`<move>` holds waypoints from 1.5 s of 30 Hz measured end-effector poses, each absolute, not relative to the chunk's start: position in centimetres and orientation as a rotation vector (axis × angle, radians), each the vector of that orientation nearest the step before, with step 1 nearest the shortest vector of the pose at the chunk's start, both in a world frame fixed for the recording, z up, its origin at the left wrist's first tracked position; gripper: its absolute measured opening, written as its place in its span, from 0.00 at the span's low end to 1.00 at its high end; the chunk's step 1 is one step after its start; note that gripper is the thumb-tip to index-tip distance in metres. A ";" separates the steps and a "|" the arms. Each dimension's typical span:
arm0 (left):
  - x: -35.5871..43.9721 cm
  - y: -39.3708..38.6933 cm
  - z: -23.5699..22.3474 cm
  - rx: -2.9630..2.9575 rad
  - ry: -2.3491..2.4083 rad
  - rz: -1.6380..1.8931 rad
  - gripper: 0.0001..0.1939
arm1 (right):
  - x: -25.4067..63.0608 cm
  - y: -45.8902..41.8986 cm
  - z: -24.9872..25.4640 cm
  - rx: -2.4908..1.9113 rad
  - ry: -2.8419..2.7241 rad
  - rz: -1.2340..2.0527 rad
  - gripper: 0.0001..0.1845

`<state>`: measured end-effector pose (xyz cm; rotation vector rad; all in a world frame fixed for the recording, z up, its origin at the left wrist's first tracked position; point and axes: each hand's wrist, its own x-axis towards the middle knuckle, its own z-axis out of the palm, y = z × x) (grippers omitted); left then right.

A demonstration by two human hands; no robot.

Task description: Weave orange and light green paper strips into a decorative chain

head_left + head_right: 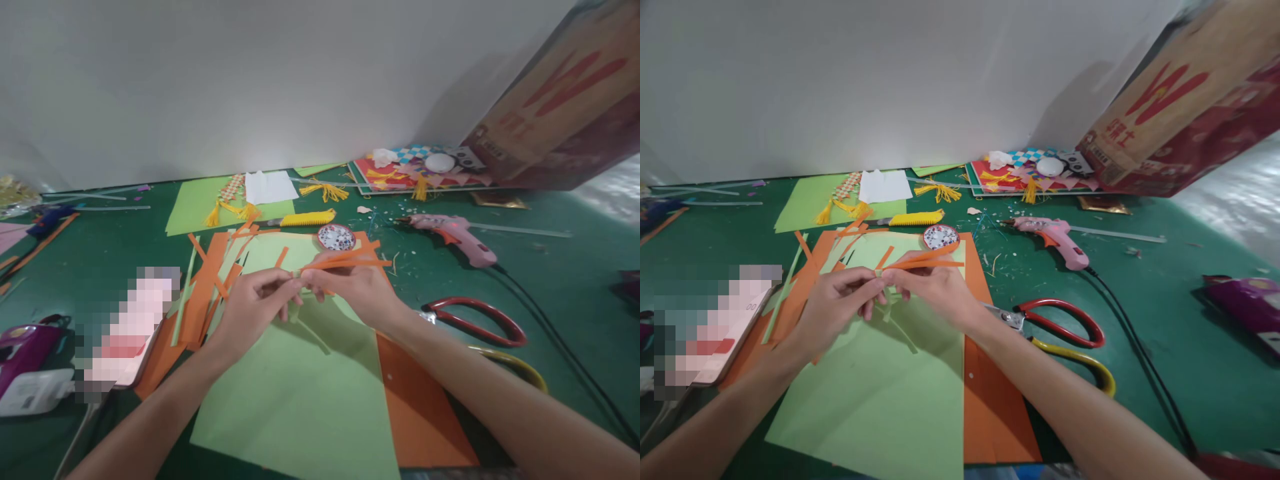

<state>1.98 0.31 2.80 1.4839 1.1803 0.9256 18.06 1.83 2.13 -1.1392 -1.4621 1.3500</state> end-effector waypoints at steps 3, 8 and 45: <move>2.3 0.2 2.5 1.435 1.180 0.986 0.11 | 17.9 1.7 2.2 -1.118 -1.417 1.351 0.13; 2.5 -0.1 1.8 1.344 1.187 1.005 0.12 | 17.8 1.5 1.4 -1.231 -1.396 1.317 0.18; 1.7 -0.4 2.5 1.559 1.145 1.007 0.13 | 18.1 1.8 1.9 -0.862 -1.312 1.469 0.10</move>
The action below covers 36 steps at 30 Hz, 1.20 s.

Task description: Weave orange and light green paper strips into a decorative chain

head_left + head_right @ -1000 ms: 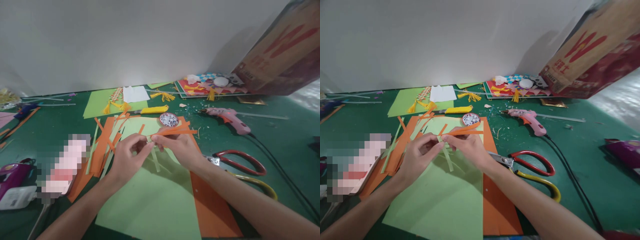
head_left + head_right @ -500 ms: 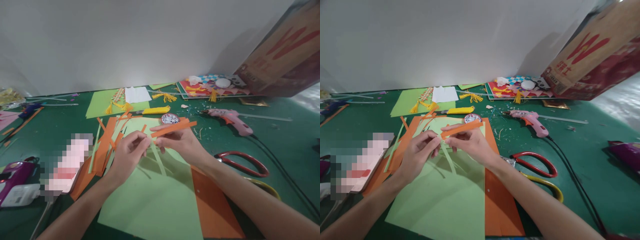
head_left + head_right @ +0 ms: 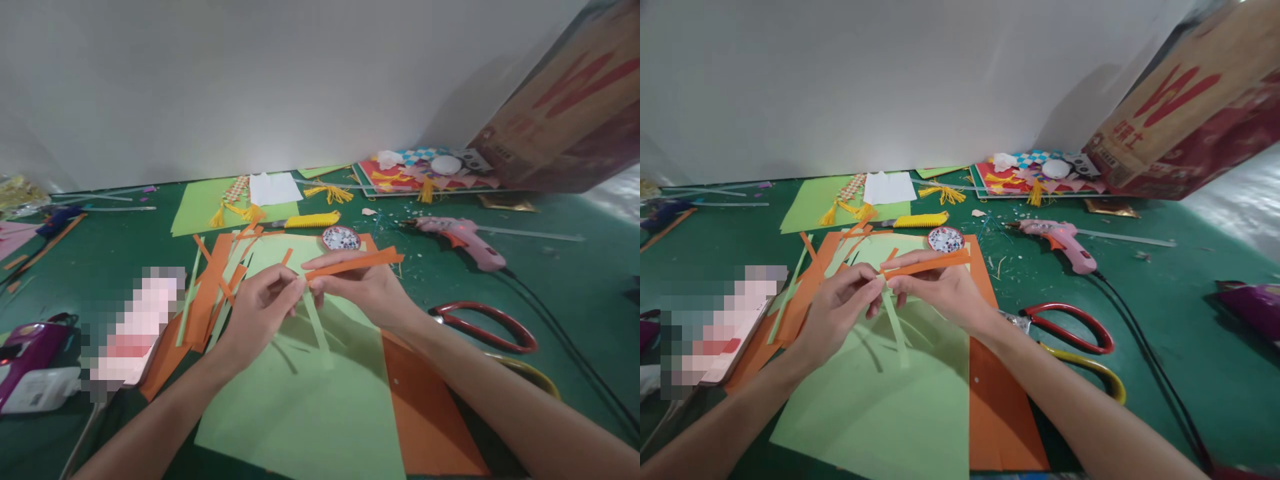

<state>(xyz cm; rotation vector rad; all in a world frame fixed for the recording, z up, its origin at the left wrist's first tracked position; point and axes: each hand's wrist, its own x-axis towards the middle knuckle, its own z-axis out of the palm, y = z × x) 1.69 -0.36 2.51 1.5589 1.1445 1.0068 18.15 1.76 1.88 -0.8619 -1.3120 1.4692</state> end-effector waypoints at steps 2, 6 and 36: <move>1.7 -0.4 2.5 1.552 1.143 1.001 0.13 | 18.2 1.7 1.9 -0.855 -1.329 1.461 0.11; 1.7 -0.4 2.6 1.515 1.119 1.009 0.12 | 18.2 1.6 2.0 -0.870 -1.373 1.430 0.12; 1.4 -0.1 2.5 1.421 0.984 1.030 0.10 | 18.0 1.6 1.8 -0.773 -1.409 1.406 0.12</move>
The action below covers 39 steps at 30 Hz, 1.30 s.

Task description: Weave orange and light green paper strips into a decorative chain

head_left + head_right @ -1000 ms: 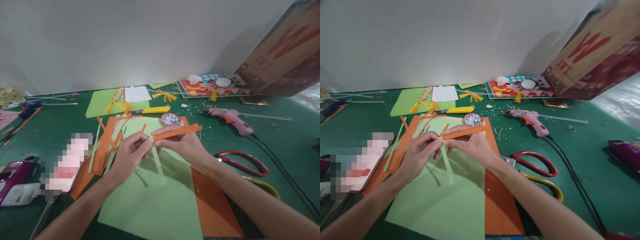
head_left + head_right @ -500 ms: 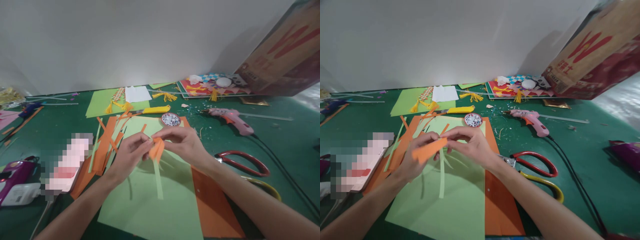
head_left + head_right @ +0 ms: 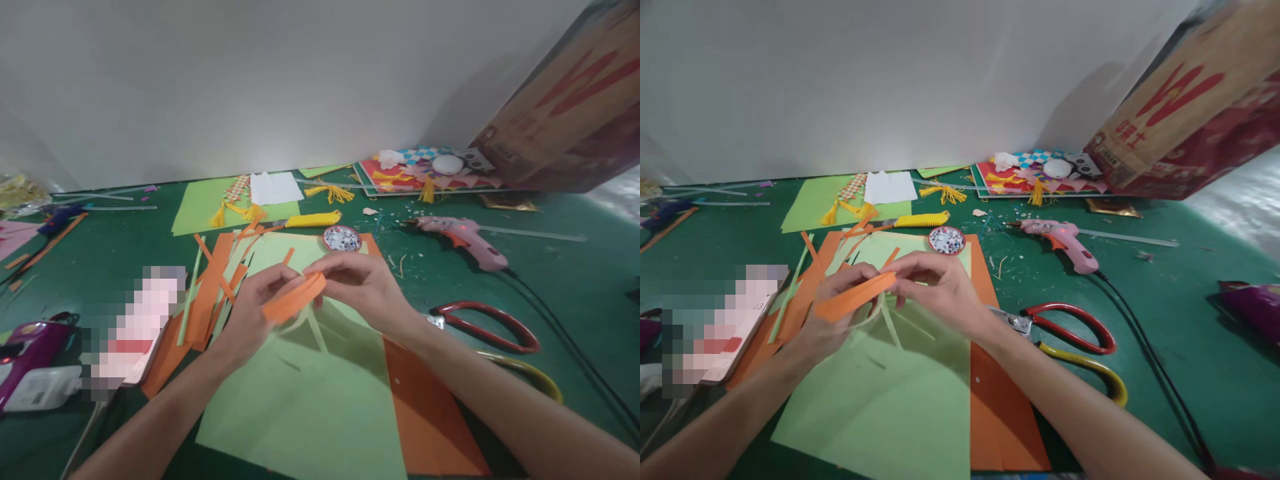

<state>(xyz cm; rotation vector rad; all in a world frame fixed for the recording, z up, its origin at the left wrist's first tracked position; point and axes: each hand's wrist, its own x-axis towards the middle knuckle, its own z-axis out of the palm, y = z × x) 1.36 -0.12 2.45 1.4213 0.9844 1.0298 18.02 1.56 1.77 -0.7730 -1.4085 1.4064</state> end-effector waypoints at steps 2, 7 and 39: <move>1.2 0.0 2.4 1.400 1.018 1.058 0.10 | 18.0 1.7 1.6 -0.777 -1.364 1.421 0.11; 0.6 0.8 2.0 1.340 1.045 1.163 0.11 | 18.3 2.0 1.4 -0.725 -1.216 1.464 0.08; -1.6 3.7 0.7 0.695 1.090 1.579 0.13 | 13.2 2.1 2.3 -1.154 -2.954 0.054 0.11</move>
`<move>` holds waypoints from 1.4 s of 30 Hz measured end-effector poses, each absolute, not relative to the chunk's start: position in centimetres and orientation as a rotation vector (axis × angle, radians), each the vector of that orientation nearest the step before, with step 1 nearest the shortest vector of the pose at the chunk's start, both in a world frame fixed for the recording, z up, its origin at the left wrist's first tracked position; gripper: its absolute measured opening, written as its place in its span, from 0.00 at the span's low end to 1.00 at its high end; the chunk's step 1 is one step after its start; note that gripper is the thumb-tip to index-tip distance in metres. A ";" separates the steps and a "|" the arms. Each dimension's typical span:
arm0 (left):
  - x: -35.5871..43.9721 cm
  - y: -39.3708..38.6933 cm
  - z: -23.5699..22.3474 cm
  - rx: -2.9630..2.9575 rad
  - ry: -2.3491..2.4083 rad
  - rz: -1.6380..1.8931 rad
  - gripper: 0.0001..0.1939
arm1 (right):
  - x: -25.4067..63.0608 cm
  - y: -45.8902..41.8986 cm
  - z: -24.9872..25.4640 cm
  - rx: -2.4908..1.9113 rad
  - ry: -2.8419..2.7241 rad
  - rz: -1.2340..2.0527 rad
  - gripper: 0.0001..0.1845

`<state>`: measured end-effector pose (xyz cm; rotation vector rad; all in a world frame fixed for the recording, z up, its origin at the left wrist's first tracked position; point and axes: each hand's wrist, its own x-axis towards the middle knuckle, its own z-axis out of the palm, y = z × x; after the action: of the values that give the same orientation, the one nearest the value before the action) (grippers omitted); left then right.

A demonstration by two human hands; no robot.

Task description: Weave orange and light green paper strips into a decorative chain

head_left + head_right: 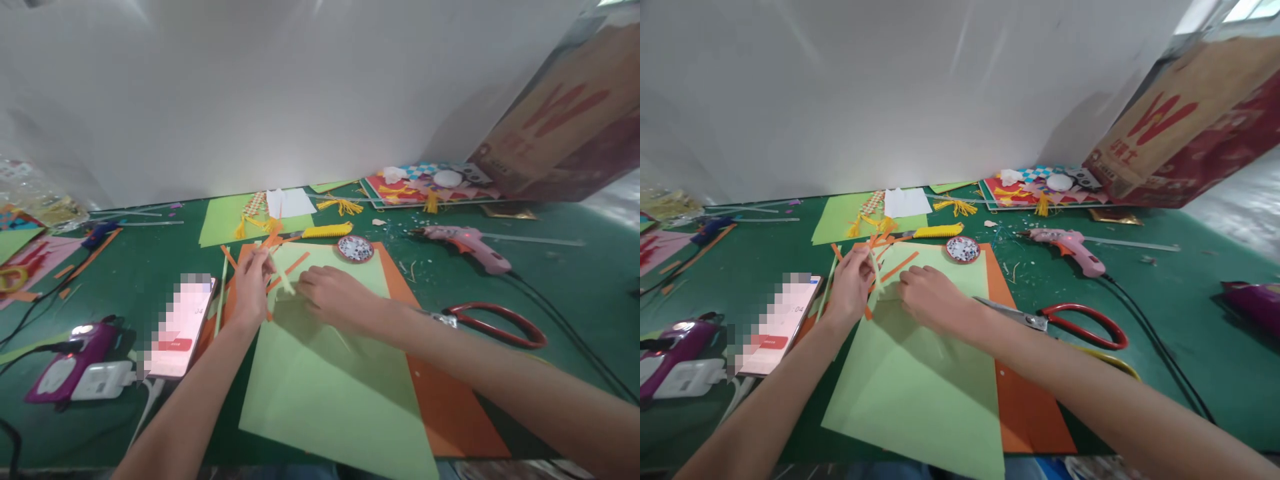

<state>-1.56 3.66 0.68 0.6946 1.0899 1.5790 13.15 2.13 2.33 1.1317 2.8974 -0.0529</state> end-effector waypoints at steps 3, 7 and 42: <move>-1.6 3.5 0.8 0.743 1.079 1.588 0.13 | 12.2 2.1 2.2 1.076 2.865 0.050 0.13; -1.8 3.4 1.0 0.776 1.028 1.608 0.12 | 11.9 2.2 1.6 1.133 2.899 0.032 0.12; -0.8 3.4 1.9 0.827 0.800 1.301 0.13 | 18.0 4.3 1.2 1.865 1.911 -3.163 0.12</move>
<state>-0.82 3.38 1.93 0.8270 0.7998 1.3005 18.01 4.33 1.21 1.8649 1.9114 -3.1634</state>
